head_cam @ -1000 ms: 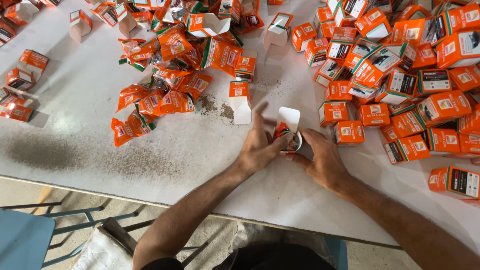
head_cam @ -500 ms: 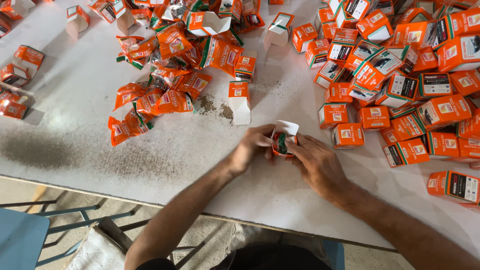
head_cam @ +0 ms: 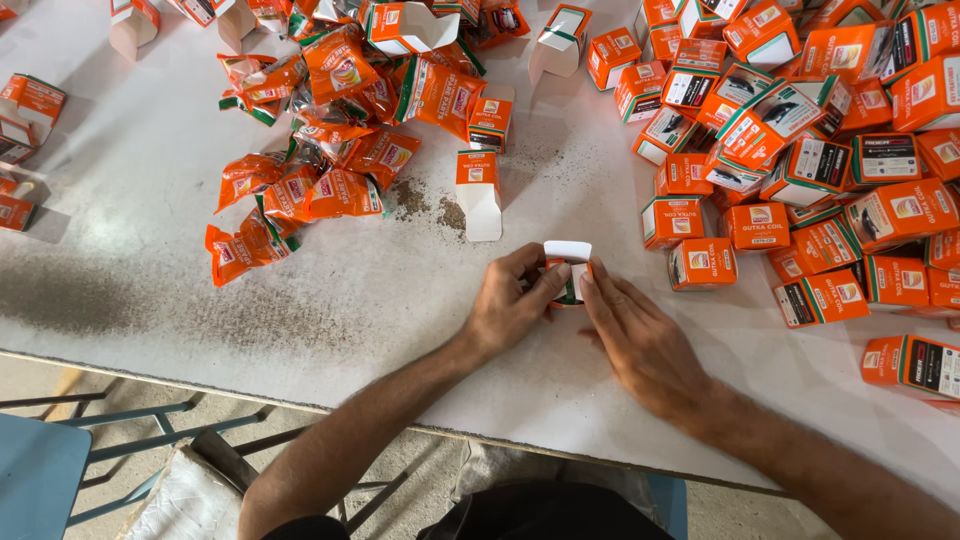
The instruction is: The person picks small orange product packets from a pile on the table, places them into small cardboard boxes, folds the box flaps closed, and sets the finished boxes with the pile of packed boxes on the table.
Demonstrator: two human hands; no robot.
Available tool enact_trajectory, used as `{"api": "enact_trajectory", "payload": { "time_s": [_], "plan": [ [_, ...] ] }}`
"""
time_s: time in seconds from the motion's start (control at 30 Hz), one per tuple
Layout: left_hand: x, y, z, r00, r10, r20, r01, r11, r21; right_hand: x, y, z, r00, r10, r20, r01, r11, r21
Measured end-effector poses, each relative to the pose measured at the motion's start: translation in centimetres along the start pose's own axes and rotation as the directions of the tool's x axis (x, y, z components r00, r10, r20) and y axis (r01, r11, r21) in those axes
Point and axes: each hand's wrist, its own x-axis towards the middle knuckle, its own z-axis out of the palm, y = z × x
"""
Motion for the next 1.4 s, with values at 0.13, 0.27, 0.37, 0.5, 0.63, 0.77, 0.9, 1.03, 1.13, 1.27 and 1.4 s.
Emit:
{"api": "enact_trajectory", "payload": {
  "time_s": [0.13,0.27,0.37,0.5,0.63,0.77,0.9,1.03,1.13,1.27,1.4],
  "plan": [
    [-0.8,0.1,0.7,0.992,0.102,-0.072,-0.084,0.970,0.227,0.3,-1.1,-0.3,0.998,-0.001,0.059,0.006,0.996,-0.089],
    [-1.3,0.6,0.7,0.833,0.553,0.025,-0.480,0.699,0.531,0.2,-0.8,-0.2,1.000,0.010,0.027,-0.006,0.993,-0.122],
    [-1.6,1.0,-0.3,0.748,0.627,0.216,-0.619,0.542,0.569,-0.1,-0.3,0.5,0.983,0.182,0.006,-0.182,0.980,0.077],
    [-2.0,1.1,-1.0,0.660,0.672,0.335,-0.717,0.430,0.549,-0.6,0.3,1.3,0.972,0.236,-0.019,-0.229,0.958,0.175],
    [-2.0,0.5,-0.7,0.739,0.622,0.260,-0.641,0.529,0.556,-0.7,0.5,1.6,0.961,0.277,-0.014,-0.266,0.934,0.238],
    [-1.8,-0.1,-0.6,0.790,0.576,0.208,-0.601,0.663,0.446,-0.3,0.4,1.4,0.964,0.266,-0.019,-0.256,0.941,0.223],
    [-1.9,-0.4,-0.9,0.786,0.576,0.225,-0.607,0.651,0.454,0.3,-0.1,0.7,0.978,0.199,-0.063,-0.179,0.955,0.236],
    [-2.2,-0.2,-1.0,0.687,0.613,0.390,-0.694,0.396,0.601,0.5,-0.3,0.1,0.989,0.148,-0.018,-0.142,0.972,0.187],
    [-2.6,0.3,-1.4,0.681,0.598,0.422,-0.714,0.415,0.564,0.4,-0.3,0.3,0.991,0.135,-0.006,-0.129,0.962,0.239],
    [-3.4,0.4,-2.4,0.706,0.611,0.358,-0.678,0.437,0.591,0.3,0.9,-0.4,0.999,0.048,0.018,-0.051,0.964,0.260],
    [-2.7,-0.5,-3.8,0.686,0.713,0.147,-0.583,0.417,0.698,0.7,4.1,-4.4,0.914,0.227,-0.335,-0.221,0.974,0.055]
  ]
}}
